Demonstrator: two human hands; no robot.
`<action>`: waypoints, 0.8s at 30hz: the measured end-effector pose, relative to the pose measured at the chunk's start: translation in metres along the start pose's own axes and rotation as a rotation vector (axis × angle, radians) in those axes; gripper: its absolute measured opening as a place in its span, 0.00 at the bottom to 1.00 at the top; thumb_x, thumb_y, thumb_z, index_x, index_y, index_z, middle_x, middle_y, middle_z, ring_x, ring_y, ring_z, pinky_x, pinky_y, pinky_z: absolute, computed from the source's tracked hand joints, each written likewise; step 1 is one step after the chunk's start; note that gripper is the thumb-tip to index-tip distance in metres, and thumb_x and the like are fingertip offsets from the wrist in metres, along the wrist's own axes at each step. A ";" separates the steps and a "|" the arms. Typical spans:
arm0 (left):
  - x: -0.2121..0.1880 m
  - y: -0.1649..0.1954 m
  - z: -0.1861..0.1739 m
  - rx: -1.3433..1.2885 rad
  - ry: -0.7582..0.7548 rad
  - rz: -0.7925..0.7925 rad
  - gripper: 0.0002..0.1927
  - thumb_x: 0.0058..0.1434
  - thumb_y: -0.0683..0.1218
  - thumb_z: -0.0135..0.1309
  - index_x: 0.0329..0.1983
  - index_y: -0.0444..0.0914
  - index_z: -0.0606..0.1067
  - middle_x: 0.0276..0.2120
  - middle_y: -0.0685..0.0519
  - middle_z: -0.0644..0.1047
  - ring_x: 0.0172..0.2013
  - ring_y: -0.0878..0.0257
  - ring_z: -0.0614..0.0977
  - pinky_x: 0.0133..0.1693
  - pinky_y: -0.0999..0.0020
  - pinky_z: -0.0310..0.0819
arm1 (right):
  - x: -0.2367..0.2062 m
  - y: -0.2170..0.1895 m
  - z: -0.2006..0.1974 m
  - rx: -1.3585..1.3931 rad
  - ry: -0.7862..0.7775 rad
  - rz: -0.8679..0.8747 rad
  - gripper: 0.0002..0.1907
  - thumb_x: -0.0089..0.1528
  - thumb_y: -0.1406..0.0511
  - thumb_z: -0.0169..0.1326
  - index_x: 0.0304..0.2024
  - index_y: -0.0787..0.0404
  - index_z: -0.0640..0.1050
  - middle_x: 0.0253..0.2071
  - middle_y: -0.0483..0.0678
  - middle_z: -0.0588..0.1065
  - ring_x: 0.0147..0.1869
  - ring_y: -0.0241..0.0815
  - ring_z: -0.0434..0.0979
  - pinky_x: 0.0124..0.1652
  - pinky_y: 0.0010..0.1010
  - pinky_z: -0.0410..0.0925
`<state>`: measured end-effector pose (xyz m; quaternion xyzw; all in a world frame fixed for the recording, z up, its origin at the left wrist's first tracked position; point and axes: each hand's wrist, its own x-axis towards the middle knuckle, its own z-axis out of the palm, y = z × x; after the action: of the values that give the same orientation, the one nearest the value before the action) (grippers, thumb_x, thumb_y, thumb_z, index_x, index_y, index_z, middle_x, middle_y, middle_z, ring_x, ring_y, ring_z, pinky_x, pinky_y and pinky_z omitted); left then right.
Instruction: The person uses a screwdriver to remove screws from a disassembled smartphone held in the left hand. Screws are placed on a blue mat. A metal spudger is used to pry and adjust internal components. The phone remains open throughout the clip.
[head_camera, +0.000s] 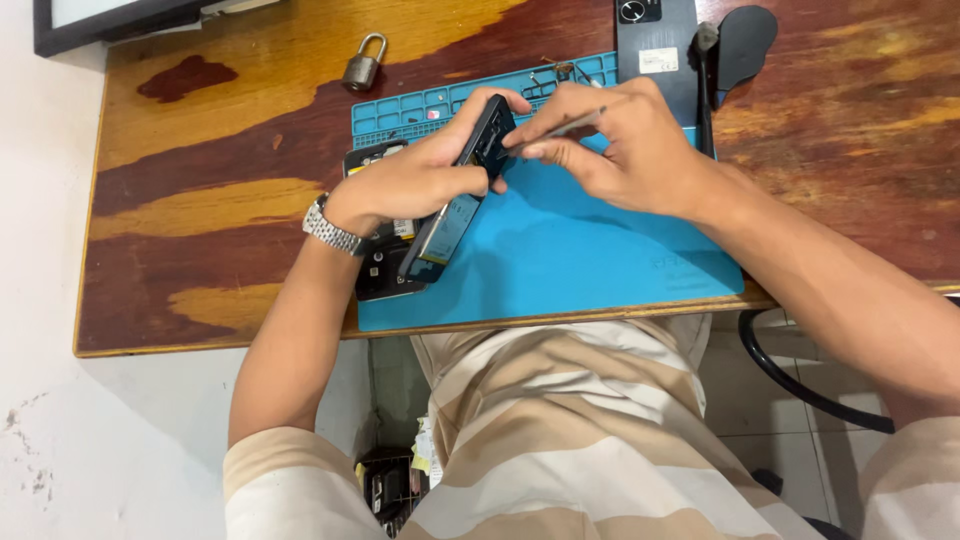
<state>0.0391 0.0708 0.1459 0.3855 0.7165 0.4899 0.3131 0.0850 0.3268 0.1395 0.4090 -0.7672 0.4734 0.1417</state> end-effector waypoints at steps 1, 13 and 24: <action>0.000 0.000 0.002 0.008 0.013 0.002 0.33 0.62 0.36 0.44 0.72 0.43 0.54 0.54 0.50 0.70 0.47 0.65 0.79 0.49 0.69 0.75 | -0.001 0.001 0.002 0.037 0.013 0.025 0.03 0.69 0.75 0.56 0.46 0.69 0.77 0.45 0.54 0.82 0.51 0.45 0.86 0.51 0.32 0.75; 0.002 0.000 0.006 0.027 0.073 -0.057 0.34 0.64 0.40 0.44 0.73 0.43 0.53 0.51 0.50 0.71 0.43 0.68 0.78 0.41 0.69 0.72 | -0.004 0.020 0.014 0.495 0.079 0.357 0.04 0.74 0.70 0.50 0.49 0.64 0.68 0.43 0.50 0.79 0.48 0.41 0.85 0.44 0.31 0.80; 0.001 -0.009 -0.002 -0.054 0.047 -0.031 0.32 0.62 0.38 0.44 0.70 0.43 0.56 0.48 0.52 0.69 0.46 0.64 0.81 0.45 0.69 0.76 | -0.003 0.015 0.015 0.294 0.054 0.230 0.06 0.79 0.69 0.44 0.49 0.64 0.72 0.38 0.45 0.76 0.43 0.33 0.76 0.43 0.28 0.70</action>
<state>0.0342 0.0690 0.1383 0.3542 0.7159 0.5133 0.3139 0.0784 0.3189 0.1211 0.3220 -0.7273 0.6043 0.0460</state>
